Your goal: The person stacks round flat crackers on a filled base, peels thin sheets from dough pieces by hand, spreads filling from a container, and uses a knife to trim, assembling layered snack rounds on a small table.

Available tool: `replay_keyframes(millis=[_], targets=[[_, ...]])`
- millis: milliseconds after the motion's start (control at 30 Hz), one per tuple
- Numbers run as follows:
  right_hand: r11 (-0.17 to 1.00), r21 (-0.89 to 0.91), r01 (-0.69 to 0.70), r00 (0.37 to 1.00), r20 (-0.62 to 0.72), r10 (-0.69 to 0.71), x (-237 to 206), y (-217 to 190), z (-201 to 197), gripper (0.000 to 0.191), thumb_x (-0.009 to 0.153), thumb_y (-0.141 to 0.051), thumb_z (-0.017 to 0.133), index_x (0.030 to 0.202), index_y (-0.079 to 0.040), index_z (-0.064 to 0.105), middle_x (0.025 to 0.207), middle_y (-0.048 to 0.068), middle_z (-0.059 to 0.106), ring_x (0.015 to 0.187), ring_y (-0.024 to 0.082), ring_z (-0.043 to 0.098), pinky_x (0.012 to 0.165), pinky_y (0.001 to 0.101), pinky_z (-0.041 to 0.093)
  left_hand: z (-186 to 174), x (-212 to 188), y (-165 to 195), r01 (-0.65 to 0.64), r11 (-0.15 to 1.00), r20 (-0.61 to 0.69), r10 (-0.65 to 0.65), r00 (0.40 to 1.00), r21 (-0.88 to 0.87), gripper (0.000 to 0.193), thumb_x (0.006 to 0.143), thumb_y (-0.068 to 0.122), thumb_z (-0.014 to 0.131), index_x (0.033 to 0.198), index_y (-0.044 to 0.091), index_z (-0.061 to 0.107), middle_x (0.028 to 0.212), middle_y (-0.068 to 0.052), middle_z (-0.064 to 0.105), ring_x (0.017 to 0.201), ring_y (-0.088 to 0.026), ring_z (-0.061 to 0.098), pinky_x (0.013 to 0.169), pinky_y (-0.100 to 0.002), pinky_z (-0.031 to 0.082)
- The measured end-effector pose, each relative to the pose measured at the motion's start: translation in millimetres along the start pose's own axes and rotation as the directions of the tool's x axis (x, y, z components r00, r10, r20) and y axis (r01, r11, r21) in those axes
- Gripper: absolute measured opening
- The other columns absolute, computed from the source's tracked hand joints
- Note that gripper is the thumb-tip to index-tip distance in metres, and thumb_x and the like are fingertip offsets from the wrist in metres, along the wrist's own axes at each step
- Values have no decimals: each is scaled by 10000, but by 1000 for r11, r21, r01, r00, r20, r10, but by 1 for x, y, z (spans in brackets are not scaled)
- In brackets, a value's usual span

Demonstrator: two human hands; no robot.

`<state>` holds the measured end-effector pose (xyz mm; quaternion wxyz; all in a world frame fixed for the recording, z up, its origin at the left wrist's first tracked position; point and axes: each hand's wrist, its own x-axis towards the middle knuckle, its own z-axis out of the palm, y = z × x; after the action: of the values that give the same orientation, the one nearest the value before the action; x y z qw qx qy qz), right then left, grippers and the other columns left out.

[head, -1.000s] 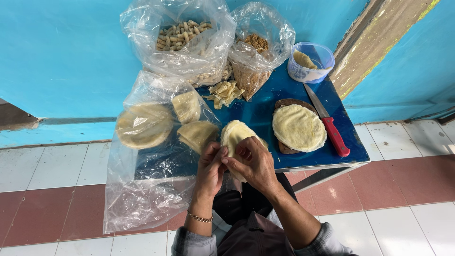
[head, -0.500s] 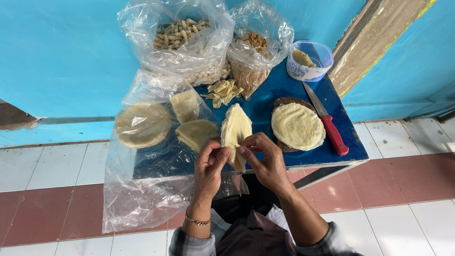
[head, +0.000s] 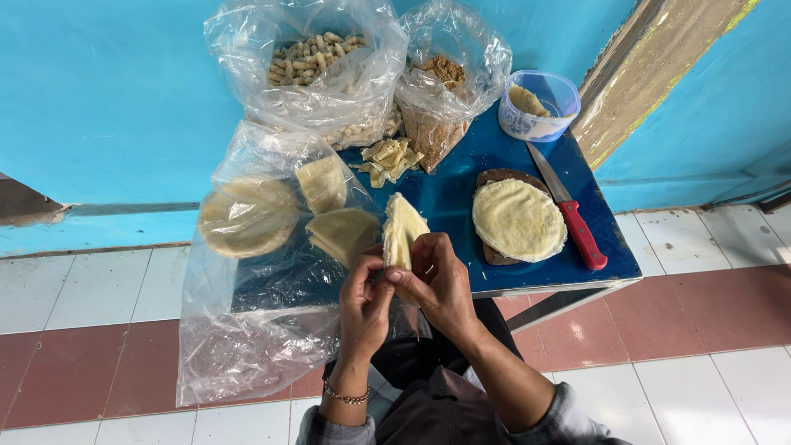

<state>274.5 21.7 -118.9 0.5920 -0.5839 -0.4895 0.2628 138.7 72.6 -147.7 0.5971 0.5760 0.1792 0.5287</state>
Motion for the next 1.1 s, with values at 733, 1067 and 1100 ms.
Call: replay_keyframes(millis=[733, 1067, 1100], targets=[[976, 149, 156, 970, -209, -123, -6, 19, -1, 190, 1010, -155, 727, 1084, -16, 621, 961, 47, 666, 875, 86, 635, 726, 254, 540, 17, -4, 26, 57, 991, 76, -48, 996, -123, 328, 1051, 235, 645, 1281, 25, 545, 1250, -141, 610, 1126, -135, 612, 957, -285, 550], [825, -384, 414, 878, -72, -474, 16, -6, -19, 168, 945, -81, 764, 1045, -19, 645, 875, 106, 725, 730, 158, 735, 592, 284, 567, 16, 9, 37, -12, 962, -50, 26, 998, 272, 303, 1014, 189, 698, 1224, -8, 605, 1053, -91, 688, 910, -120, 663, 748, -260, 578], [812, -401, 424, 871, -62, -487, 19, -9, -21, 167, 948, -73, 761, 1055, -19, 643, 890, 113, 725, 743, 167, 744, 597, 285, 576, 14, 9, 35, -29, 974, -47, 41, 998, 225, 306, 1025, 180, 696, 1244, -13, 605, 1067, -95, 683, 926, -116, 649, 772, -260, 569]])
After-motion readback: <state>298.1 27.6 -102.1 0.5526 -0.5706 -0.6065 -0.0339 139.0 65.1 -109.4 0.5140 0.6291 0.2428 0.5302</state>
